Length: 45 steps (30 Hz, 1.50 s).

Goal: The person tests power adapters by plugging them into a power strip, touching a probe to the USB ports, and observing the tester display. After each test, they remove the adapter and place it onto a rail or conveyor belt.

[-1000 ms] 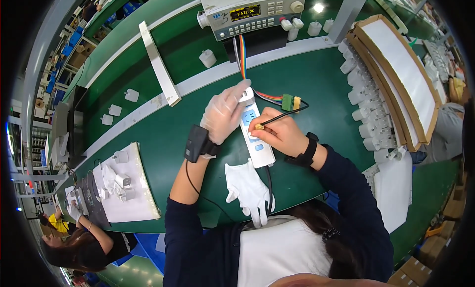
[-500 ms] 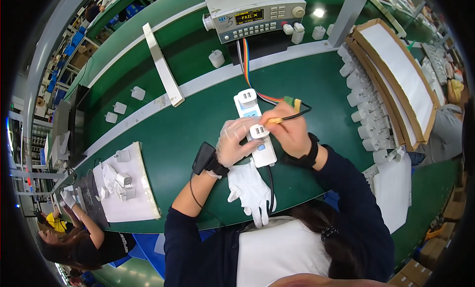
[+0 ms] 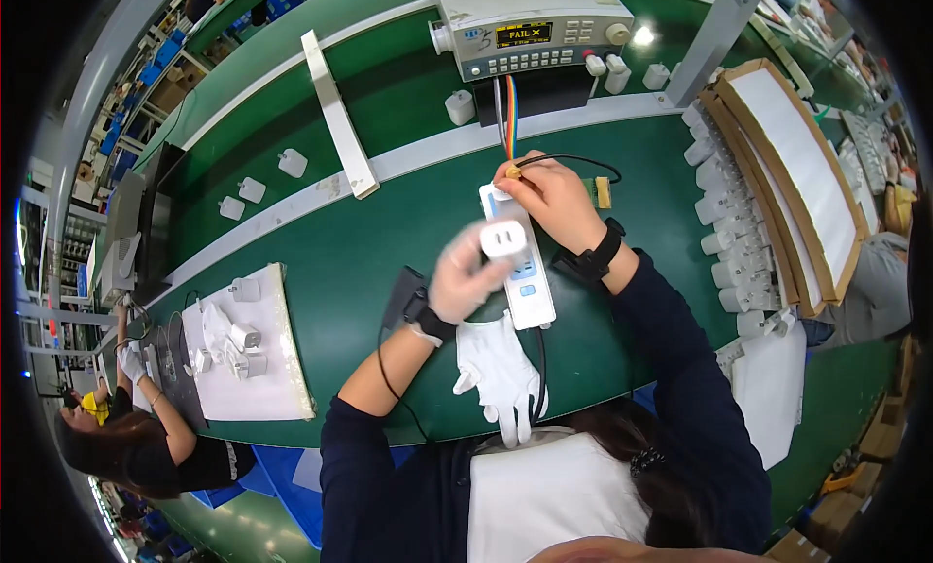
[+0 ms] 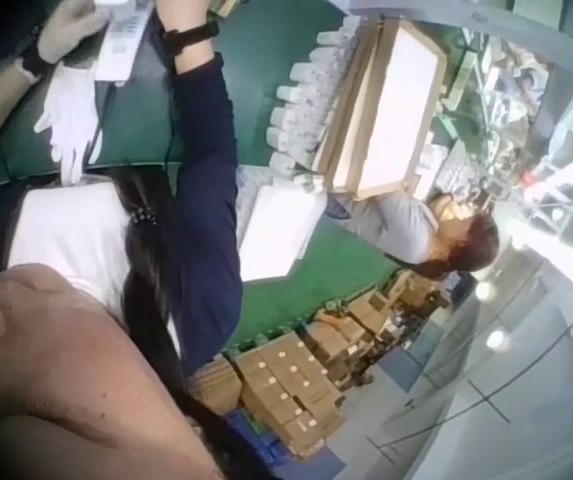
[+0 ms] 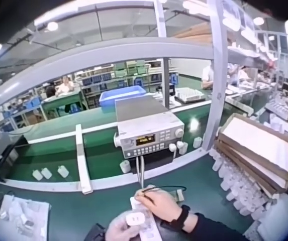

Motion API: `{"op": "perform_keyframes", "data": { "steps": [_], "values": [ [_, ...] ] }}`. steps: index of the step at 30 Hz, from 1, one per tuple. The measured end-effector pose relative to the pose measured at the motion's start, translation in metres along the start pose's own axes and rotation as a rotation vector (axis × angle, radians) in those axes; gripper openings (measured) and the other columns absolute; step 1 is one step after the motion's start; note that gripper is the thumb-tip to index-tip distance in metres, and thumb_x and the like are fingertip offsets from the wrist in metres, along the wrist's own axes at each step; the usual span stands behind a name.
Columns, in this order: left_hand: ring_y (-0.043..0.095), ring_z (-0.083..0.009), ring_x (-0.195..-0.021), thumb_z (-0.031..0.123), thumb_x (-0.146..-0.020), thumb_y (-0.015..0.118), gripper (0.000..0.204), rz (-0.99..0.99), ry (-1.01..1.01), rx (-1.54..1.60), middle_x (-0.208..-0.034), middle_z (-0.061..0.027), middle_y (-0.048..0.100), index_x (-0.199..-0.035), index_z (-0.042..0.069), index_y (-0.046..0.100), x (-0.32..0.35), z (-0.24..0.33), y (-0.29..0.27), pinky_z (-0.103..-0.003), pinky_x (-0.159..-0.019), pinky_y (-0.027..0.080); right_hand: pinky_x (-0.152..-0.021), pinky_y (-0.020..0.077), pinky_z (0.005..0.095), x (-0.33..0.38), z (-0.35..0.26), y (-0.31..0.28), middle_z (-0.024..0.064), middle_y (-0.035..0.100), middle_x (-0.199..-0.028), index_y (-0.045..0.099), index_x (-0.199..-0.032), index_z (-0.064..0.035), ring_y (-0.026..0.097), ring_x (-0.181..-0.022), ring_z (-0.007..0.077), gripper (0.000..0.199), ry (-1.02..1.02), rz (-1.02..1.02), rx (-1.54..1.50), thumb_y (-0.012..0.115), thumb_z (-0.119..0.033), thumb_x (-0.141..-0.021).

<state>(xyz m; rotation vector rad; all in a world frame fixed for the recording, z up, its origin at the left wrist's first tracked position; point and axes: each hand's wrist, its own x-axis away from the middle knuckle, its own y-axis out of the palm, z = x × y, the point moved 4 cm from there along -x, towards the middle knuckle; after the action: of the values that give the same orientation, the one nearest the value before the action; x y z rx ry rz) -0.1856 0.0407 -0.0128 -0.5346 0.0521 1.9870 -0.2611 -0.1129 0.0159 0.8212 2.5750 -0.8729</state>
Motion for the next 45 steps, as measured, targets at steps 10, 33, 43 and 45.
{"op": "perform_keyframes", "data": {
  "steps": [10,33,43,45],
  "values": [
    [0.066,-0.0316,-0.094,0.023,-0.084,0.065,0.050,-0.416,-0.249,-1.158,-0.109,-0.0166,0.066,-0.131,0.009,0.053,-0.049,-0.013,-0.105,-0.038,-0.085,0.051,-0.073,0.0484,0.0320,0.003,0.004,0.001,0.0084,0.068,-0.093,0.066,-0.086,0.0037,0.059,-0.083,0.0246,0.017,0.028,-0.002,0.030,0.060,-0.012,-0.089],
    [0.053,-0.0075,-0.065,0.007,-0.089,0.058,0.033,0.275,-0.248,-0.269,-0.091,-0.0051,0.062,-0.121,0.005,0.048,-0.015,0.003,-0.140,-0.022,-0.057,0.044,-0.071,0.0501,0.0301,0.040,-0.033,-0.035,0.0097,0.070,-0.097,0.068,-0.097,-0.0003,0.061,-0.082,0.0218,0.016,0.115,-0.071,0.230,0.061,-0.011,-0.088],
    [0.048,-0.0051,-0.062,0.000,-0.088,0.052,0.033,0.273,-0.320,-0.047,-0.091,-0.0037,0.061,-0.120,0.006,0.048,0.081,-0.016,-0.106,-0.019,-0.053,0.040,-0.054,0.0512,0.0372,-0.042,0.014,-0.128,0.0032,0.067,-0.081,0.054,-0.133,-0.0334,0.064,-0.067,0.0265,0.049,0.003,0.159,1.044,0.051,-0.012,-0.089],
    [0.048,-0.0051,-0.062,-0.001,-0.087,0.052,0.033,0.283,-0.340,-0.037,-0.091,-0.0035,0.061,-0.119,0.005,0.048,0.083,-0.019,-0.105,-0.019,-0.053,0.041,-0.054,0.0512,0.0376,-0.050,0.020,-0.125,0.0029,0.067,-0.080,0.053,-0.133,-0.0338,0.064,-0.066,0.0265,0.049,-0.004,0.160,1.057,0.051,-0.012,-0.089]
  ]
}}
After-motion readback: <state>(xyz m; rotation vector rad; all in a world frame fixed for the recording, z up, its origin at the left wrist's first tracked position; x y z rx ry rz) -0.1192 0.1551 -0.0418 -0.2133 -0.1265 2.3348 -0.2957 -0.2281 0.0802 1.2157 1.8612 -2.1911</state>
